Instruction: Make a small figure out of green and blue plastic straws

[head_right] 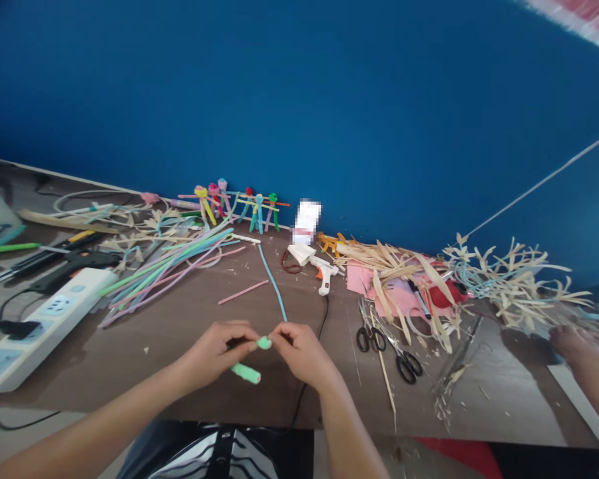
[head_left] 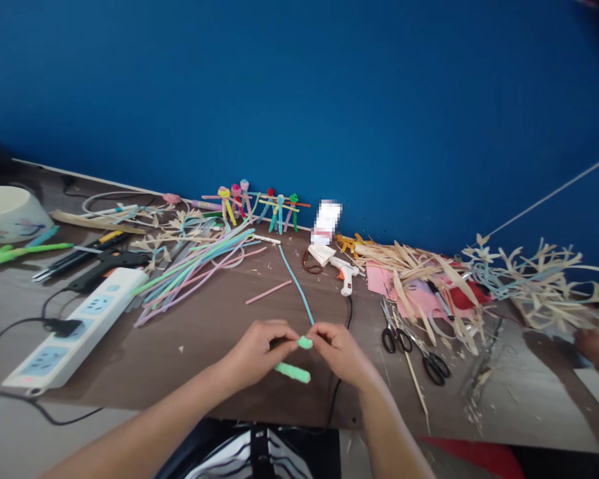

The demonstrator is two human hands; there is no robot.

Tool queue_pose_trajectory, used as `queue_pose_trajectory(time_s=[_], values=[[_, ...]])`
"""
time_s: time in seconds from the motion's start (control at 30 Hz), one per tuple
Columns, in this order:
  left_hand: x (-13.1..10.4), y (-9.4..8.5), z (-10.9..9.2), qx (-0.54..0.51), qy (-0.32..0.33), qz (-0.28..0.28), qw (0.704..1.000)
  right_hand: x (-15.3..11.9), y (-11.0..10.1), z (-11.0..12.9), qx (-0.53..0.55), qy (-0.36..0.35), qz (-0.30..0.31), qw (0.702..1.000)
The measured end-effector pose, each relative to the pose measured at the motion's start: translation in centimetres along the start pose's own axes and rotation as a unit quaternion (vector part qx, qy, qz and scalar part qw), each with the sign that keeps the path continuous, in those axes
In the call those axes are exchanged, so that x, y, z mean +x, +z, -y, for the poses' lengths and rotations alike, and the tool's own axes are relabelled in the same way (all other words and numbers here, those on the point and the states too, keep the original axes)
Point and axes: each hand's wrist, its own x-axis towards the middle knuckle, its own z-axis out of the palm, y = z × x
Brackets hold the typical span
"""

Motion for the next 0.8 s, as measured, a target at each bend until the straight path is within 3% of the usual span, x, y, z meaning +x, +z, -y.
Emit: queue_pose_trajectory(time_s=[0.1, 0.23, 0.43, 0.63, 0.8], values=[[0.0, 0.3, 0.3, -0.008, -0.04, -0.051, 0.998, -0.4, 1.2, 0.2, -0.064, 0.008, -0.009, 0.998], [0.1, 0.7, 0.9, 0.038, -0.04, -0.071, 0.996, -1.5, 2.0, 1.9, -0.208, 0.007, 0.008, 0.978], [-0.1, 0.9, 1.5, 0.173, 0.03, -0.029, 0.984, -2.0, 1.0, 3.3, -0.323, -0.004, 0.014, 0.946], [-0.3, 0.4, 1.0, 0.239, 0.043, 0.037, 0.969, -1.5, -0.6, 3.3, -0.261, -0.005, -0.029, 0.965], [-0.5, -0.2, 0.0, 0.147, 0.041, 0.081, 0.985, -1.0, -0.9, 2.6, -0.121, 0.006, -0.062, 0.991]])
